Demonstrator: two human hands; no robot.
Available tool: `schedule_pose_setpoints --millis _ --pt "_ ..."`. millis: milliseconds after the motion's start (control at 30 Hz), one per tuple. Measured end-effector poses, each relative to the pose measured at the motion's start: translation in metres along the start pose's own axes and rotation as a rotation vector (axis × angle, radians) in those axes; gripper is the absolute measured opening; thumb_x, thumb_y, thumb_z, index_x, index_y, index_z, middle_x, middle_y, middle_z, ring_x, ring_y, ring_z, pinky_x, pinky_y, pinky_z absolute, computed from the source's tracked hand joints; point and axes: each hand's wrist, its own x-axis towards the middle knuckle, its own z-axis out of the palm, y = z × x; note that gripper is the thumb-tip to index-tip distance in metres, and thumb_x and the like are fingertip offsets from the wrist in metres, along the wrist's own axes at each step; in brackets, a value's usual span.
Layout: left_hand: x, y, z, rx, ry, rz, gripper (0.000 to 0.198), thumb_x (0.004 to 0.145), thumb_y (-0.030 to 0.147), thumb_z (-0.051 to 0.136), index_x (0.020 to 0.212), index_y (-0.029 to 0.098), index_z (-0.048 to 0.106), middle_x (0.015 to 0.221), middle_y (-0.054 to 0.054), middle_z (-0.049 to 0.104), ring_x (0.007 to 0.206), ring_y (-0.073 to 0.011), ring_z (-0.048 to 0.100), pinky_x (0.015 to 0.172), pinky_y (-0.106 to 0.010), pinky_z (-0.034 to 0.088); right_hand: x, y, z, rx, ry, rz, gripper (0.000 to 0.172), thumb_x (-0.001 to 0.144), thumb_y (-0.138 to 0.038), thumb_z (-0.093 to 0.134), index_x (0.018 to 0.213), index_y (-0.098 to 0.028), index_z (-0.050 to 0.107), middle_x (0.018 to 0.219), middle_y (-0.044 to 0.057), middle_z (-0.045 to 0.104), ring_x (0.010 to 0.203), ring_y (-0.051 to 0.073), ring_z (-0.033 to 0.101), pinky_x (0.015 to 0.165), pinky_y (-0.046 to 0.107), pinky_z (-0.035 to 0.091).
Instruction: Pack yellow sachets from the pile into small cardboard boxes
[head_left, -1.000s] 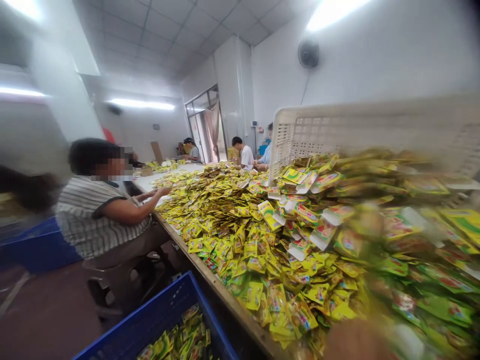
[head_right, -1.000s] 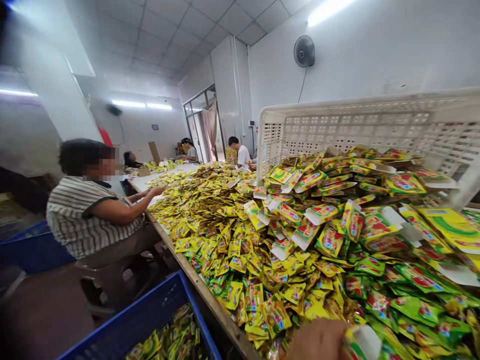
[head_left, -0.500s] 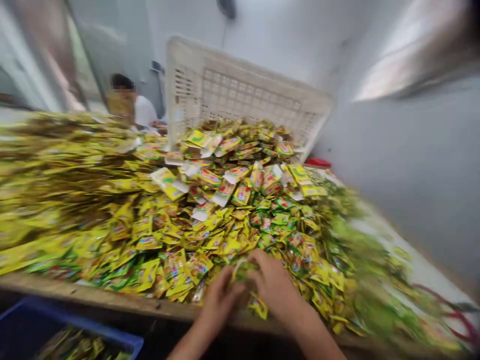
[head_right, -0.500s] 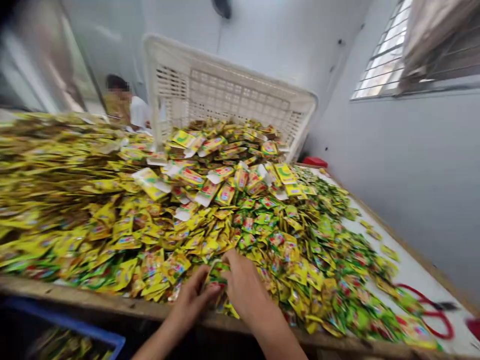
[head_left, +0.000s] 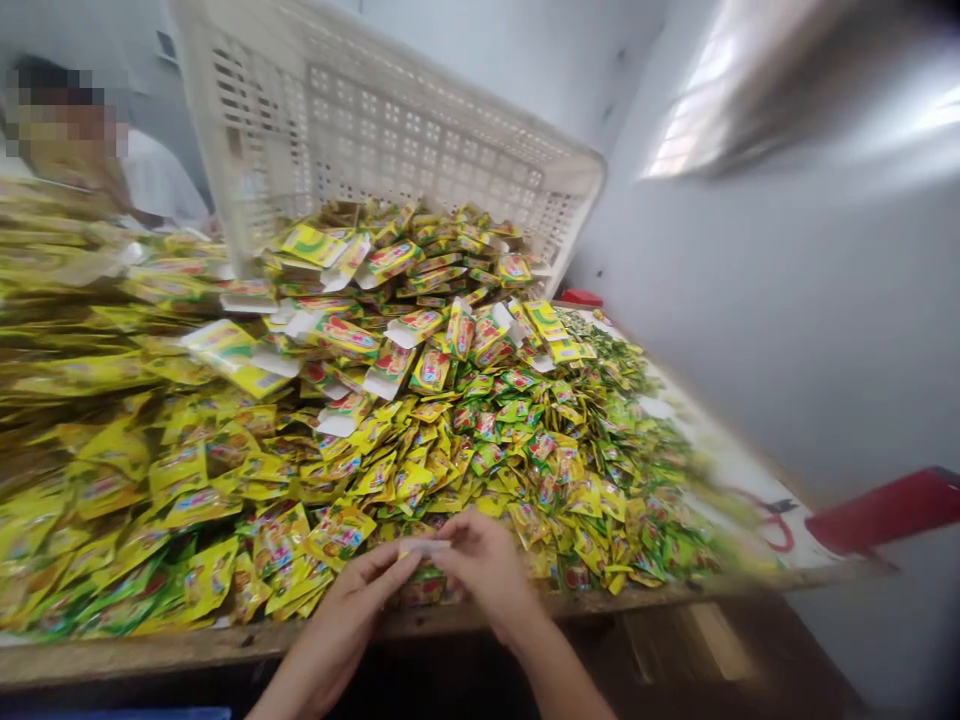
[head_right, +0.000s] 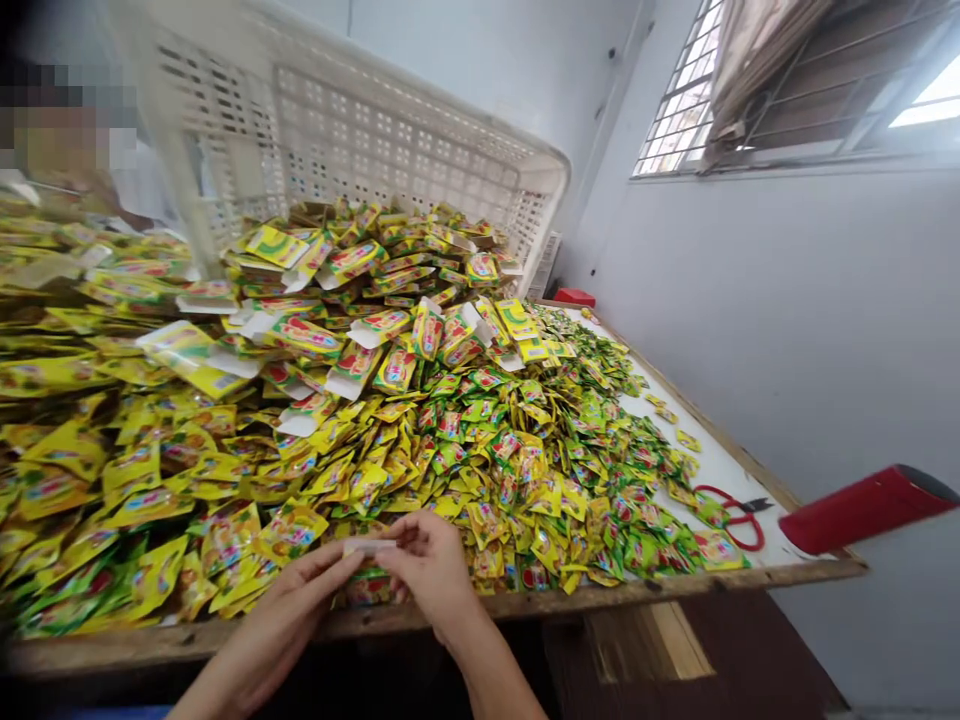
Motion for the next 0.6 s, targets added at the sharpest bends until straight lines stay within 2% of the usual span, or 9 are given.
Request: schedule_pose_setpoints --millis 67,100,167,233,333,467,600 --pt "0.001 0.004 -0.004 -0.058 -0.084 -0.054 0.037 0.080 0.031 0.068 0.116 0.022 0.070 0.122 -0.008 0.070 0.120 -0.0287 0.057 0.109 -0.042 0.035 0.004 0.005 0.006 -0.042 -0.026 -0.069 0.022 0.073 -0.027 0.073 0.094 -0.019 0.068 0.070 -0.002 0.063 0.054 0.011 0.055 0.048 0.019 0.045" --pt "0.002 0.005 -0.005 -0.072 -0.081 -0.056 0.039 0.080 0.030 0.069 0.118 0.022 0.069 0.123 -0.008 0.069 0.120 -0.0285 0.057 0.109 -0.042 0.036 0.006 0.006 0.007 -0.087 -0.007 -0.123 0.019 0.074 -0.024 0.072 0.092 -0.020 0.070 0.073 -0.001 0.064 0.059 0.012 0.057 0.052 0.020 0.046" --pt "0.006 0.001 -0.008 -0.045 0.010 -0.004 0.040 0.080 0.032 0.070 0.119 0.023 0.068 0.124 -0.007 0.069 0.121 -0.0281 0.057 0.108 -0.042 0.038 0.011 0.002 0.008 -0.153 0.033 -0.188 0.016 0.077 -0.026 0.070 0.091 -0.021 0.076 0.081 0.003 0.066 0.067 0.014 0.060 0.056 0.022 0.049" --pt "0.011 -0.007 -0.011 0.045 0.156 0.071 0.039 0.077 0.038 0.072 0.113 0.022 0.070 0.120 -0.006 0.071 0.120 -0.0280 0.058 0.109 -0.043 0.038 0.014 -0.002 0.008 -0.138 0.020 -0.177 0.020 0.081 -0.034 0.068 0.093 -0.022 0.078 0.085 0.004 0.068 0.066 0.015 0.060 0.053 0.023 0.051" --pt "0.016 -0.020 -0.015 0.168 0.280 0.133 0.038 0.075 0.044 0.073 0.106 0.023 0.073 0.115 -0.005 0.073 0.119 -0.0277 0.058 0.111 -0.043 0.037 0.018 -0.002 0.008 -0.058 0.007 -0.128 0.025 0.078 -0.040 0.071 0.092 -0.021 0.079 0.078 0.004 0.069 0.061 0.015 0.061 0.051 0.025 0.052" --pt "0.020 -0.022 -0.018 0.248 0.289 0.193 0.043 0.075 0.046 0.072 0.114 0.025 0.068 0.116 -0.004 0.072 0.114 -0.0261 0.061 0.103 -0.040 0.046 0.022 0.003 0.012 -0.070 0.101 -0.106 0.021 0.069 -0.032 0.079 0.085 -0.019 0.079 0.067 0.002 0.069 0.058 0.016 0.061 0.050 0.025 0.051" --pt "0.023 -0.014 -0.022 0.414 0.244 0.292 0.033 0.073 0.045 0.073 0.097 0.023 0.074 0.103 -0.005 0.075 0.097 -0.0250 0.069 0.091 -0.036 0.055 0.022 0.004 0.012 -0.166 0.174 -0.271 0.016 0.067 -0.031 0.082 0.079 -0.021 0.080 0.067 0.002 0.071 0.061 0.016 0.063 0.058 0.026 0.051"
